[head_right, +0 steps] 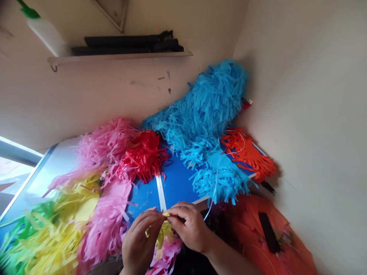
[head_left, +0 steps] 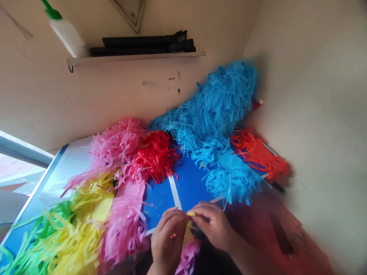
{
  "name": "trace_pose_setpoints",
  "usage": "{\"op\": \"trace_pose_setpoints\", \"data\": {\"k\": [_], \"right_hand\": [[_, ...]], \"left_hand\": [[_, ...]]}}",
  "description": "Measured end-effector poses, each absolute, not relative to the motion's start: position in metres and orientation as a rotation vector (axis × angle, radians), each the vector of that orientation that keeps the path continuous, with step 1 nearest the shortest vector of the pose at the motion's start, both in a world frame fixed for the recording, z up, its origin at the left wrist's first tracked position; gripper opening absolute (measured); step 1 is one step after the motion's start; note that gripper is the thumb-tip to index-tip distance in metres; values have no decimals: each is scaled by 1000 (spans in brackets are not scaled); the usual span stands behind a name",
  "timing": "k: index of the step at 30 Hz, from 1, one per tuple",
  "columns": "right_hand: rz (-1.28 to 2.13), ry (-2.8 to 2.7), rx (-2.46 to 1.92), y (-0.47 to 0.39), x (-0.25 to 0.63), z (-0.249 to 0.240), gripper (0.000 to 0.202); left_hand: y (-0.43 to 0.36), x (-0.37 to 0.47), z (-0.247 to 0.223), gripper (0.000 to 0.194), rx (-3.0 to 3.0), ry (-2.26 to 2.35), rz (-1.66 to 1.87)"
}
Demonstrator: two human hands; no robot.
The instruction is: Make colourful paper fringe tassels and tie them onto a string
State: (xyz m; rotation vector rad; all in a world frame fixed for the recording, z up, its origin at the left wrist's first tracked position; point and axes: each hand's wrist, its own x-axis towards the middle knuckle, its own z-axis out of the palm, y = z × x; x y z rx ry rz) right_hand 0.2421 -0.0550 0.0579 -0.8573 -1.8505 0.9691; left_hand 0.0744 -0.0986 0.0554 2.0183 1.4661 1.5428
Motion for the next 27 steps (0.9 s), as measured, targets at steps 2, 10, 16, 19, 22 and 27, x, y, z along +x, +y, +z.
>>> {"op": "trace_pose_setpoints", "data": {"k": [2,10,16,19,22,27], "right_hand": [[942,-1847,-856,-55,243,58,15],[877,-1867,-750,-51,244,62,15],[849,-1862,-783,-50,242,65,19],[812,-1861,-741,-49,244,65,17],[777,-1872,-760,-49,249,64,17],[765,-1877,-769,-49,254,60,12]], "left_hand": [[-99,74,54,12,2021,1471,1542],[-99,75,58,15,2109,1472,1508],[-93,67,55,10,2306,1372,1566],[-88,62,50,9,2280,1308,1542],[-87,64,47,9,2164,1307,1484],[-91,77,50,6,2047,1355,1494]]}}
